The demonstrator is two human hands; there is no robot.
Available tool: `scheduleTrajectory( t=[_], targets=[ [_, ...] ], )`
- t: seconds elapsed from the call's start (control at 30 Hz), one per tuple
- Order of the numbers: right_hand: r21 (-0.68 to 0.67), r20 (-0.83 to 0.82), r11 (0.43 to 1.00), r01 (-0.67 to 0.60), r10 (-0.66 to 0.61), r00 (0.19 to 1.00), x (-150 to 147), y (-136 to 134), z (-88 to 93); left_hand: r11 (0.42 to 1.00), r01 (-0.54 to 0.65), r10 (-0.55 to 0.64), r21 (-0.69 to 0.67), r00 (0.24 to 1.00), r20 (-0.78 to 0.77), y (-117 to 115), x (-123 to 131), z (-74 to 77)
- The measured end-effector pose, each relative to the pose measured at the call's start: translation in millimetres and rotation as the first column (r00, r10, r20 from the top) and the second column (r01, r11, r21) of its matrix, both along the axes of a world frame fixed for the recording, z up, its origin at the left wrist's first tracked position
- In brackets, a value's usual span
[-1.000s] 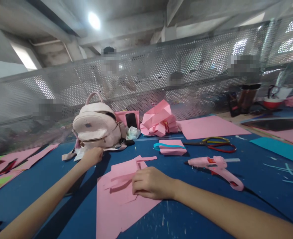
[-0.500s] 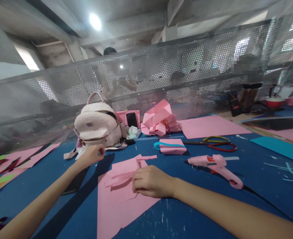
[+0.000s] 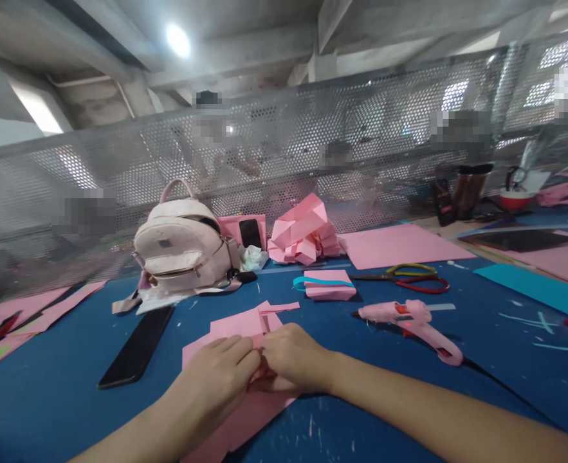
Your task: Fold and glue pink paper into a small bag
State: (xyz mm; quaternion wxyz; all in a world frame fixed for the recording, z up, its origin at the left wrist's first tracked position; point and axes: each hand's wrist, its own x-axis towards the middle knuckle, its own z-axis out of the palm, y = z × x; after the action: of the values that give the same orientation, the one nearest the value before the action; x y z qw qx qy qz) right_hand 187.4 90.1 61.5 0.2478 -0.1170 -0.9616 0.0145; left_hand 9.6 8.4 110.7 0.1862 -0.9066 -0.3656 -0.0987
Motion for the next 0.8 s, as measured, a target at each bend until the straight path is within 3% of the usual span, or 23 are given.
scheduleTrajectory(
  t=[0.2,0.37,0.57,0.7,0.8],
  targets=[
    [0.046,-0.012,0.999,-0.012,0.013,1.000,2,-3,3.9,0.999,-0.039,0.039,0.002,0.997,0.063,-1,-3,2.9],
    [0.043,-0.015,0.996,-0.073,0.073,0.997,4,-6,10.3,1.000,0.017,-0.019,0.014,0.990,0.140,-2,-11,-0.6],
    [0.000,-0.013,0.995,-0.100,0.100,0.995,4,-6,13.4,0.978,0.133,-0.056,-0.159,0.909,0.414,-7,-42,-13.2],
    [-0.059,-0.017,0.993,-0.106,0.105,0.994,3,-6,15.9,0.968,0.244,-0.178,-0.054,0.826,0.535,-8,-55,-23.3],
    [-0.090,-0.013,0.991,-0.098,0.097,0.995,1,-6,17.8,0.958,0.288,-0.247,0.000,0.821,0.515,-8,-55,-31.7]
  ],
)
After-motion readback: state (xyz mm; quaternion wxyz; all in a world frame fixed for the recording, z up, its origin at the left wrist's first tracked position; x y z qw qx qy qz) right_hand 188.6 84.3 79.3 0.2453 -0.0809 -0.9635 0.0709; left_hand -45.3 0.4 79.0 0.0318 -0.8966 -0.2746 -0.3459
